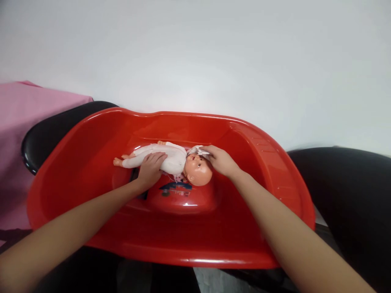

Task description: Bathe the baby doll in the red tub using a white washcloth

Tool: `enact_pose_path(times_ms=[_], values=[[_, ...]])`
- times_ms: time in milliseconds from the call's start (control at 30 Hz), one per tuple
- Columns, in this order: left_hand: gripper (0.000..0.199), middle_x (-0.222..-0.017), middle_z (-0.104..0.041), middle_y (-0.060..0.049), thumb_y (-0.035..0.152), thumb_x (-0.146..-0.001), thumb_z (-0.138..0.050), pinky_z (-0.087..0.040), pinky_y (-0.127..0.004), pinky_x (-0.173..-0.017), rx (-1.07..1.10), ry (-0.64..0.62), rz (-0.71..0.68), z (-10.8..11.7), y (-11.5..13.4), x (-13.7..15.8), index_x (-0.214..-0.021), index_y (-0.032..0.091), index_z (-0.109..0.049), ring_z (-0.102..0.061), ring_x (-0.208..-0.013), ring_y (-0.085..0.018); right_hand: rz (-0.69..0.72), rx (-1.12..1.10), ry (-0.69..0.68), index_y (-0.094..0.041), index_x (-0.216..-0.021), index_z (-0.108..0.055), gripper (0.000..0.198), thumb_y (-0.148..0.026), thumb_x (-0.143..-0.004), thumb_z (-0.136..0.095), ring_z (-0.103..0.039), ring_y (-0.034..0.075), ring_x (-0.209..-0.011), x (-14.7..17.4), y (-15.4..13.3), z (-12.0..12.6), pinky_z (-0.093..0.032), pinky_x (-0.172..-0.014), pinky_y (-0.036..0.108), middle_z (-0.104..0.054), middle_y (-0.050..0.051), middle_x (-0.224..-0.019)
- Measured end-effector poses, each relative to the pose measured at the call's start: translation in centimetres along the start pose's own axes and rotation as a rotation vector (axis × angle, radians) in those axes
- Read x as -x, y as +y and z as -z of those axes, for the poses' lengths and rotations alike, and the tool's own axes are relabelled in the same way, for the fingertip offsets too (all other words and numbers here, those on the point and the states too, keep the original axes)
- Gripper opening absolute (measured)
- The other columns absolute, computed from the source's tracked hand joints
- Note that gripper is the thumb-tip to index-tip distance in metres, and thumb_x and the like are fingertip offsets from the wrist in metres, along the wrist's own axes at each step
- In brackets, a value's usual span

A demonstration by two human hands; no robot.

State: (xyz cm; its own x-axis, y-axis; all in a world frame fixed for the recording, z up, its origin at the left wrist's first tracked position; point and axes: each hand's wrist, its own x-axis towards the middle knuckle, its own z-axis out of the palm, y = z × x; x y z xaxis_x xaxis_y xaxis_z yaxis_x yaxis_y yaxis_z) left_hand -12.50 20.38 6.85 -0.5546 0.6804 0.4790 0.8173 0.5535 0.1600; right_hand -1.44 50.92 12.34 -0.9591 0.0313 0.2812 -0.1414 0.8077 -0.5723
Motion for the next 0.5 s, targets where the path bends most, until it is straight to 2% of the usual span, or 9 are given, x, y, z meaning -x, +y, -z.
enact_pose_path(times_ms=[67,167,233,400,500], values=[[0.045,-0.142,-0.068,-0.009,0.008,-0.094,-0.050,-0.042,-0.048,-0.112,0.008,-0.011,-0.005,0.0,0.0,0.1,-0.136,0.017,-0.063,-0.059,-0.133,-0.028,0.039,0.009,0.097,-0.025,-0.128,-0.073,0.037,-0.029,-0.097,-0.052,-0.069,0.028,-0.118,0.0,-0.5,0.3,-0.055,-0.107,0.048,-0.074,0.009,-0.129],[0.044,-0.143,-0.068,-0.009,0.005,-0.096,-0.047,-0.040,-0.048,-0.114,0.025,-0.030,-0.019,-0.1,0.1,0.2,-0.135,0.017,-0.063,-0.059,-0.134,-0.027,0.094,0.034,0.137,-0.026,-0.134,-0.069,0.039,-0.033,-0.100,-0.051,-0.068,0.029,-0.123,0.2,-1.7,0.3,-0.054,-0.110,0.049,-0.072,0.009,-0.135],[0.045,-0.144,-0.067,-0.010,0.005,-0.097,-0.045,-0.039,-0.049,-0.114,0.025,-0.028,-0.022,-0.3,0.1,0.3,-0.136,0.017,-0.062,-0.059,-0.134,-0.028,0.176,0.068,0.082,-0.027,-0.135,-0.069,0.039,-0.033,-0.101,-0.050,-0.068,0.028,-0.122,0.5,-2.8,-0.2,-0.054,-0.109,0.047,-0.073,0.008,-0.133],[0.043,-0.142,-0.068,-0.009,0.007,-0.095,-0.048,-0.040,-0.048,-0.113,0.029,-0.010,-0.024,-0.7,-0.2,0.6,-0.134,0.018,-0.064,-0.060,-0.133,-0.028,0.455,0.141,-0.178,-0.026,-0.132,-0.071,0.036,-0.027,-0.100,-0.053,-0.068,0.026,-0.120,1.5,-5.4,-2.5,-0.052,-0.109,0.046,-0.076,0.008,-0.126],[0.047,-0.143,-0.068,-0.010,0.005,-0.092,-0.049,-0.040,-0.047,-0.113,0.036,-0.031,-0.027,-0.6,-0.3,0.7,-0.135,0.018,-0.064,-0.059,-0.134,-0.027,0.487,0.250,-0.284,-0.026,-0.133,-0.070,0.035,-0.037,-0.101,-0.061,-0.065,0.027,-0.123,1.8,-6.0,-3.4,-0.042,-0.116,0.051,-0.075,0.009,-0.126]])
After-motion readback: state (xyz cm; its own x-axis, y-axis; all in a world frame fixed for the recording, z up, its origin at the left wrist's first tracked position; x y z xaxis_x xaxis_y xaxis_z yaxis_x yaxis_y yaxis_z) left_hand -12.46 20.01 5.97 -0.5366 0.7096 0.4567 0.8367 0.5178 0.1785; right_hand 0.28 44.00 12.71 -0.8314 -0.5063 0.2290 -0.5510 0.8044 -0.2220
